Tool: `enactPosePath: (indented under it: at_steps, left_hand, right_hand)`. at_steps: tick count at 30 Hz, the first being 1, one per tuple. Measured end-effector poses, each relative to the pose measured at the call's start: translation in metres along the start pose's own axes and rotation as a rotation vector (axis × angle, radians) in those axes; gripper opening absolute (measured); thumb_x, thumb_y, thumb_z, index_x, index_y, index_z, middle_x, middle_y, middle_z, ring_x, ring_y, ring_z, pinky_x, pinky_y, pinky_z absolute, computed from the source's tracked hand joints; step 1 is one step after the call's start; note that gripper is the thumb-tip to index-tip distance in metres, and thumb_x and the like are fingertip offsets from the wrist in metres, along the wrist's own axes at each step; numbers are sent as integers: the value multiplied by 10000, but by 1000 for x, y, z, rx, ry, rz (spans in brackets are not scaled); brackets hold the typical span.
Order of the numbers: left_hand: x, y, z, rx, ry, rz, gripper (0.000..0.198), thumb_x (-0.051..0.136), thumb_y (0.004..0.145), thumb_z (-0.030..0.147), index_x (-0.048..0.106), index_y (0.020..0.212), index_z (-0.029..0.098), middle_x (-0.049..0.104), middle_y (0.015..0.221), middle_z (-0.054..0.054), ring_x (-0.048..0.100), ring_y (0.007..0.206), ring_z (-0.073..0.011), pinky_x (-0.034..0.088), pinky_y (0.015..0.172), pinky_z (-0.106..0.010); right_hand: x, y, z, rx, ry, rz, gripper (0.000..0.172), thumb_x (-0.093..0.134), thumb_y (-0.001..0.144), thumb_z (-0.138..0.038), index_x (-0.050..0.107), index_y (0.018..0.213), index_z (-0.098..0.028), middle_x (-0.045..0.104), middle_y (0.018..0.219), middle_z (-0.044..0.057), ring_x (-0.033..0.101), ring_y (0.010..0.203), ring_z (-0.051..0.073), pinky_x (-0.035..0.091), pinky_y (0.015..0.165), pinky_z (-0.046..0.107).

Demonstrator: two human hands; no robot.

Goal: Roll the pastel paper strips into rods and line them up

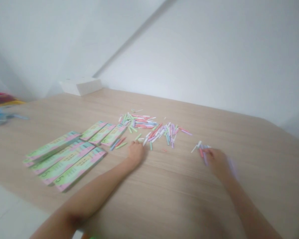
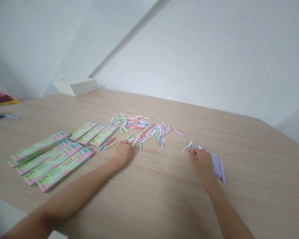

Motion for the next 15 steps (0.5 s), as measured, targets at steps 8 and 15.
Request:
enactPosePath:
  at_steps: [8, 15]
  left_hand:
    - [-3, 6, -15, 14, -85, 21, 305, 415, 851, 286, 675, 871, 127, 662, 890, -140, 625, 765, -229, 404, 621, -291]
    - [-18, -2, -3, 343, -377, 98, 206, 464, 822, 276, 626, 779, 156, 631, 697, -48, 557, 625, -149, 340, 579, -247]
  right_hand:
    - [38, -42, -148, -351, 265, -122, 222, 516, 836, -267, 641, 993, -173, 601, 972, 100, 509, 958, 238, 396, 883, 387]
    - [64, -44, -179, -376, 359, -56, 303, 514, 842, -303, 586, 1109, -177, 517, 1059, 104, 443, 1040, 250, 377, 936, 426]
Point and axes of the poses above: each hand's wrist, its own y-axis towards the middle knuckle, its own x-axis out of the palm, z = x × y, the point moved 2 cm from there along y, towards the middle knuckle
